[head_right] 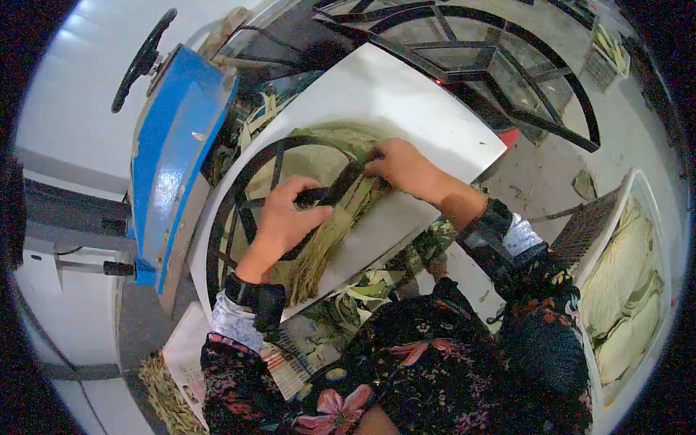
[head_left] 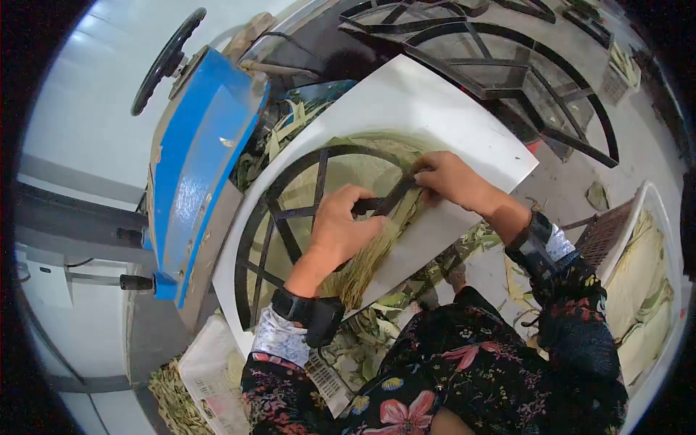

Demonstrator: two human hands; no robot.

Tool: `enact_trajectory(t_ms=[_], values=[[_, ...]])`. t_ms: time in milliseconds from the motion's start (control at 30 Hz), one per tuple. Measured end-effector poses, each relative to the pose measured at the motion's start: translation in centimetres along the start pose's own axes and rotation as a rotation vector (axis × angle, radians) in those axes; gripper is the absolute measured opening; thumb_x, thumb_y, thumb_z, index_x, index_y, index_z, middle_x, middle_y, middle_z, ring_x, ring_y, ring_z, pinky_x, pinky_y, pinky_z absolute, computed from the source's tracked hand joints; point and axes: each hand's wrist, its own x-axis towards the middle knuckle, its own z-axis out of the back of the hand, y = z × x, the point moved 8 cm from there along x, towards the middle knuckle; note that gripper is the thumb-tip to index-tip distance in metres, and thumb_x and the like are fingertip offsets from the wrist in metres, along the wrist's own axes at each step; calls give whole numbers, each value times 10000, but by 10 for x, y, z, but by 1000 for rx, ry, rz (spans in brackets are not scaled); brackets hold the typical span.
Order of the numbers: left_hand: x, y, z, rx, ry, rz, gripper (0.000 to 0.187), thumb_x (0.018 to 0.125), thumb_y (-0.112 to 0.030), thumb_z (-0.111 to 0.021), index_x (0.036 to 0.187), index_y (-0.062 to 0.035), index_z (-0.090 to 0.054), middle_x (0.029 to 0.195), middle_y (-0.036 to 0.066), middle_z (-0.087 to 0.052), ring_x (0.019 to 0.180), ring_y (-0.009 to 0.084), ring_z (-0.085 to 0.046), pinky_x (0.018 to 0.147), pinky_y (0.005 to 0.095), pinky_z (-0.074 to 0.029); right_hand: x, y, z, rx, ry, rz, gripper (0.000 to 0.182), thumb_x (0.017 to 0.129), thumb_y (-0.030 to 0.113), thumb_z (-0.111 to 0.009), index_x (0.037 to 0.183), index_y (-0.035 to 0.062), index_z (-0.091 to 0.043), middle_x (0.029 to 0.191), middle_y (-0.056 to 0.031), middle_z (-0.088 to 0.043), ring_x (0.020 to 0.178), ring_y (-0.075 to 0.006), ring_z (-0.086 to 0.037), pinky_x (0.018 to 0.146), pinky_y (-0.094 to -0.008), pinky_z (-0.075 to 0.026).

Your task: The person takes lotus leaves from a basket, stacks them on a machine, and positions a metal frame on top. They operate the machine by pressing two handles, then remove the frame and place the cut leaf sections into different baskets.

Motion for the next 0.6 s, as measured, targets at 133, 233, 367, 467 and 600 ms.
enact_trajectory(t_ms=[133,233,367,467,600], values=[[0,-4,10,-60,4,30,335,634,-208,-712,901,-34,-611,867,125,-606,862,311,-560,777,363,-442,1,10,-2,-25,63,-7,211,827,124,-520,941,-42,-584,652,-55,-566,498,-122,-527,459,-248,-433],[-1,-3,13,-61,-1,48,338,632,-203,-716,902,-28,-610,861,126,-606,841,295,-564,764,361,-444,-1,18,-8,-43,142,-124,173,823,137,-518,874,-16,-581,607,-40,-537,479,-109,-490,430,-249,-398],[0,-2,11,-86,-18,-3,331,634,-200,-711,891,-19,-607,838,127,-598,808,290,-568,743,362,-444,5,4,-16,185,21,-255,142,822,137,-507,817,15,-581,564,-20,-503,441,-105,-441,384,-254,-346],[1,-2,10,-81,-22,-37,322,638,-196,-705,885,-15,-605,827,129,-592,801,292,-568,732,363,-445,8,-4,-22,232,-118,-192,127,814,127,-518,783,22,-582,549,-17,-496,415,-104,-422,362,-259,-325],[2,-5,11,-41,-16,-64,310,638,-181,-701,878,-12,-603,822,133,-588,797,296,-566,723,365,-447,2,-9,-38,216,-38,-224,122,794,104,-536,704,34,-580,534,-24,-496,391,-107,-414,353,-259,-313]])
